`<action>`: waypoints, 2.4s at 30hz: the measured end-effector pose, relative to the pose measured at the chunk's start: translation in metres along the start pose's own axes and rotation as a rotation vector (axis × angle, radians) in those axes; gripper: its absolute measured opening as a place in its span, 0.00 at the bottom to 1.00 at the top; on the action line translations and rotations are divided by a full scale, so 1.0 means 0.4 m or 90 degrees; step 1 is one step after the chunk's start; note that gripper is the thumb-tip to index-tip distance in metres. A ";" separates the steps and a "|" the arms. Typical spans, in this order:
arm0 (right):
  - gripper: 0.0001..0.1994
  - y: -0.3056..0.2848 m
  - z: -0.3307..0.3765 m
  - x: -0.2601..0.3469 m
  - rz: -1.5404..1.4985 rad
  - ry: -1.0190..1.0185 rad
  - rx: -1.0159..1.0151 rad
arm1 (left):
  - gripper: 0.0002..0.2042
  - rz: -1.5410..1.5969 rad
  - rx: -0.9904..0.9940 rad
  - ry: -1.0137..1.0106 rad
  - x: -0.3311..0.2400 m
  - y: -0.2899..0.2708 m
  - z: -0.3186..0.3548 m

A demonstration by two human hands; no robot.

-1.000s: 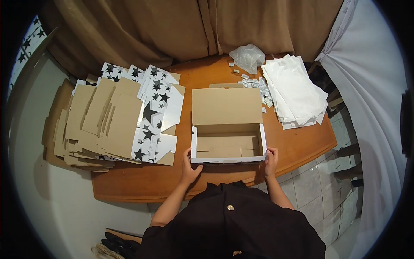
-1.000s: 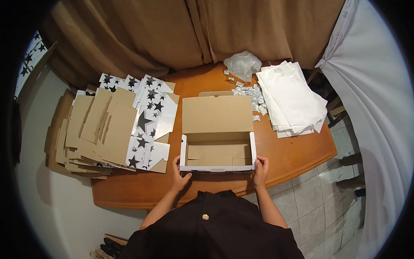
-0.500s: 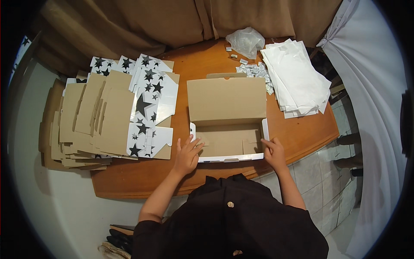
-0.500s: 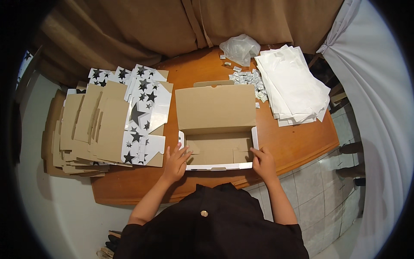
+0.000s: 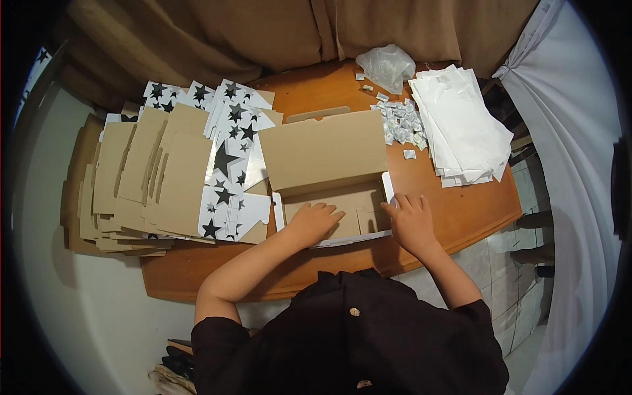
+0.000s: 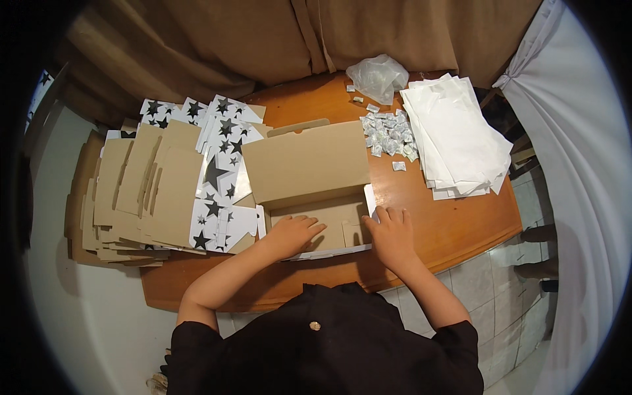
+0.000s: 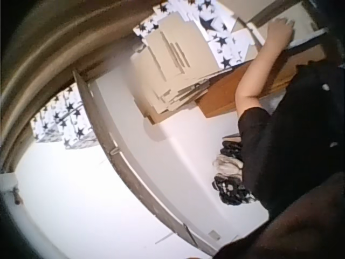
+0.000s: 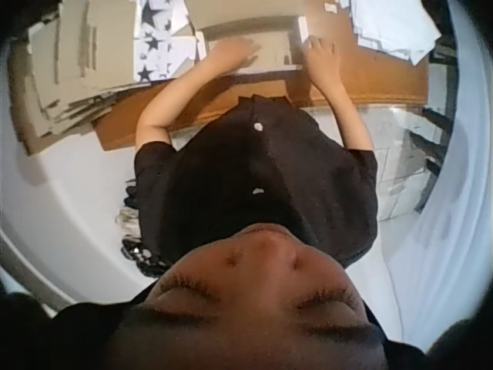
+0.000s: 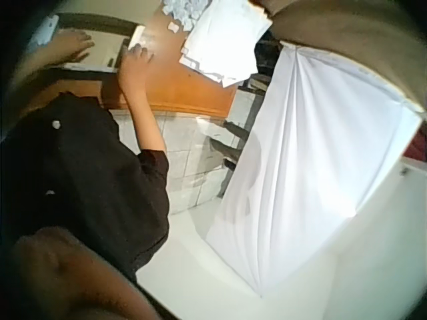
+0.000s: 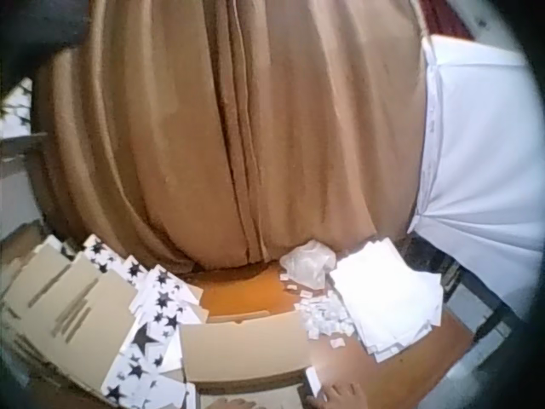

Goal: Fold and assemble cardboard shoe boxes and place them on a shelf.

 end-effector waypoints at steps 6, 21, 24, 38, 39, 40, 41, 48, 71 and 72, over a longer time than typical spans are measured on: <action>0.15 -0.032 -0.050 0.010 -0.155 -0.041 -0.028 | 0.35 -0.099 0.157 -0.007 0.036 0.128 -0.062; 0.40 0.432 -0.107 0.072 -0.222 -0.033 0.579 | 0.38 0.005 0.227 -0.090 0.109 0.269 -0.077; 0.50 0.474 -0.092 0.074 -0.251 -0.003 0.626 | 0.35 0.045 0.213 -0.129 0.116 0.272 -0.084; 0.26 0.202 -0.184 0.032 -0.638 0.042 0.236 | 0.23 0.268 0.253 -0.148 0.049 0.025 -0.075; 0.24 0.124 -0.183 0.033 -0.692 0.022 0.154 | 0.22 0.276 0.206 -0.160 0.043 -0.008 -0.046; 0.21 0.068 -0.166 0.022 -0.757 0.013 0.031 | 0.22 0.295 0.139 -0.170 0.028 -0.052 -0.011; 0.20 0.023 -0.152 0.014 -0.770 0.021 -0.039 | 0.23 0.355 0.061 -0.136 0.034 -0.038 0.012; 0.15 0.071 -0.009 -0.274 -0.513 0.240 -0.374 | 0.24 0.299 -0.104 -0.009 -0.143 0.028 0.016; 0.09 0.110 0.139 -0.540 0.092 0.438 -0.273 | 0.22 0.386 -0.102 0.035 -0.177 0.023 -0.081; 0.09 0.083 0.122 -0.517 0.090 0.431 -0.273 | 0.22 0.388 -0.105 0.030 -0.169 0.019 -0.082</action>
Point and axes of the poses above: each hand's wrist, its own z-axis away from the middle knuckle, its own y-axis out of the palm, x = y × z, the point moved 8 cm from there along -z, towards the middle knuckle, and after that the axes turned 13 degrees about -y, right-handed, at the moved point
